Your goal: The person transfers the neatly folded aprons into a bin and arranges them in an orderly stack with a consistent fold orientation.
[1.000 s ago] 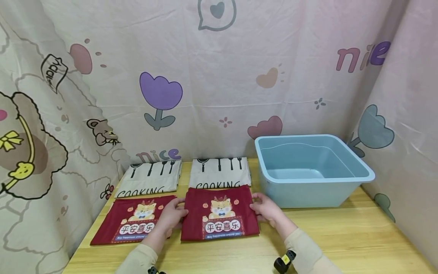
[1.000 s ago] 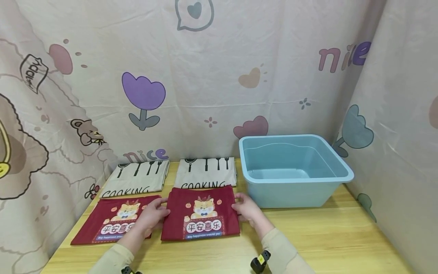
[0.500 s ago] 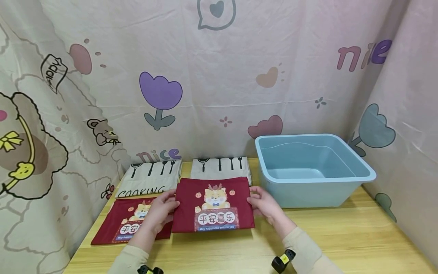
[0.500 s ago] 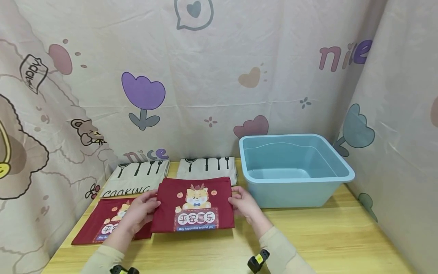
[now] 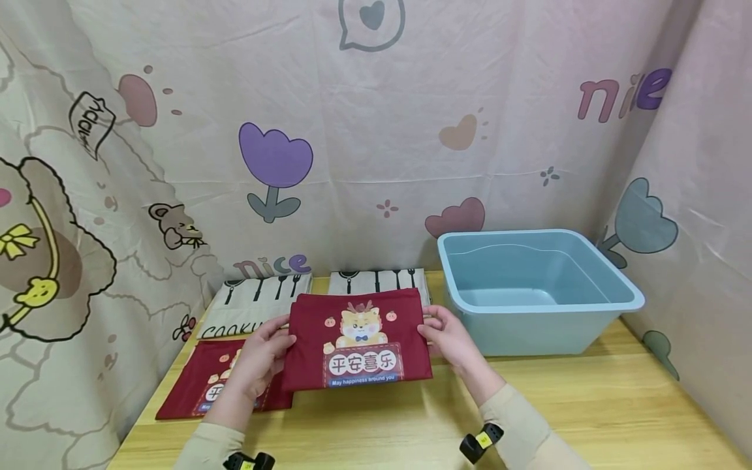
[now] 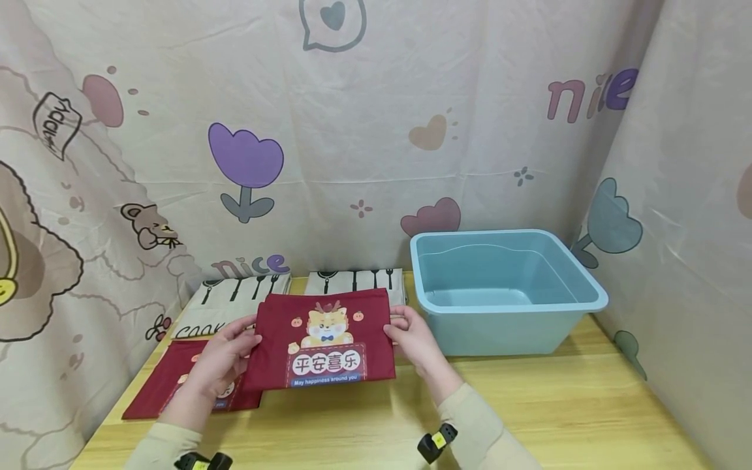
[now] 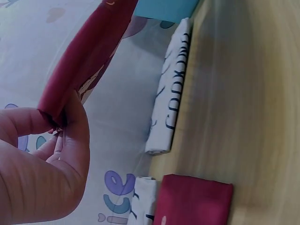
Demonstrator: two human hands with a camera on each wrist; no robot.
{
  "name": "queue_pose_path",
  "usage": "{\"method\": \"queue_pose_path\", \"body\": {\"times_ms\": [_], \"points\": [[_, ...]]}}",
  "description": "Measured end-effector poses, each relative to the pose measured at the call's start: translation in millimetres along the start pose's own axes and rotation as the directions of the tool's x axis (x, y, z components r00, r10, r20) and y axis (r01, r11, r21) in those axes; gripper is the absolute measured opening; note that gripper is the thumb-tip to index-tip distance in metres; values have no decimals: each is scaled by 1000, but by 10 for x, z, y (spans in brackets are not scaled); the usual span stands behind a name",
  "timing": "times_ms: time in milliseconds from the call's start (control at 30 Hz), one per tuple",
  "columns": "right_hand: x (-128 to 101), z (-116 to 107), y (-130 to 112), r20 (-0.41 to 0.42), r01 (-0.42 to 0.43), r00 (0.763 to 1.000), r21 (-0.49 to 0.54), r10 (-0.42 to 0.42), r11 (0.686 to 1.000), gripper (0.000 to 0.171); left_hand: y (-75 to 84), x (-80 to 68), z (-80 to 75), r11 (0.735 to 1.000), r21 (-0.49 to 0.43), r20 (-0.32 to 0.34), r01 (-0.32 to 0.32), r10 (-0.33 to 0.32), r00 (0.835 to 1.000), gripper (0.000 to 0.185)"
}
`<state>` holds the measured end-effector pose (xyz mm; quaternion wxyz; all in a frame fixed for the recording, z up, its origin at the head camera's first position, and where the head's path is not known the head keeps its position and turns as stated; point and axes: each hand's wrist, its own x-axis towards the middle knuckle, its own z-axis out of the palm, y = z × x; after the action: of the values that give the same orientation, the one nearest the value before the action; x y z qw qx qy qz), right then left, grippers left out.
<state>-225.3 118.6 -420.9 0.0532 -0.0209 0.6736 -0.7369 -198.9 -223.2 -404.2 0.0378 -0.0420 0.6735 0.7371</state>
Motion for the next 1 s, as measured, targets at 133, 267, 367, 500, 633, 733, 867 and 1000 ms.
{"method": "queue_pose_path", "body": {"times_ms": [133,267,367,500,633,733,867,1000], "points": [[-10,31,-72,4,16,1000,13,-16,1000,32,61,-11,-18,1000,-20,-8,-16,16,1000,56],[-20,59,-157,13,32,999,32,-32,999,33,132,-24,-29,998,-55,-3,-43,43,999,52],[-26,75,-226,19,47,999,38,-48,998,34,181,-37,-39,994,-86,0,-65,66,998,44],[-38,86,-320,26,68,997,37,-69,997,35,249,-59,-44,988,-117,7,-103,104,995,39],[-48,85,-410,37,78,996,28,-79,997,35,311,-77,-36,978,-153,38,-146,153,987,38],[-55,75,-475,43,88,995,13,-89,996,36,346,-81,-24,967,-186,60,-174,187,980,39],[-74,53,-552,48,108,993,-4,-108,994,37,377,-80,-1,951,-229,67,-208,229,971,42],[-95,18,-619,65,138,988,4,-138,990,40,414,-82,39,948,-237,62,-215,235,970,42]]}}
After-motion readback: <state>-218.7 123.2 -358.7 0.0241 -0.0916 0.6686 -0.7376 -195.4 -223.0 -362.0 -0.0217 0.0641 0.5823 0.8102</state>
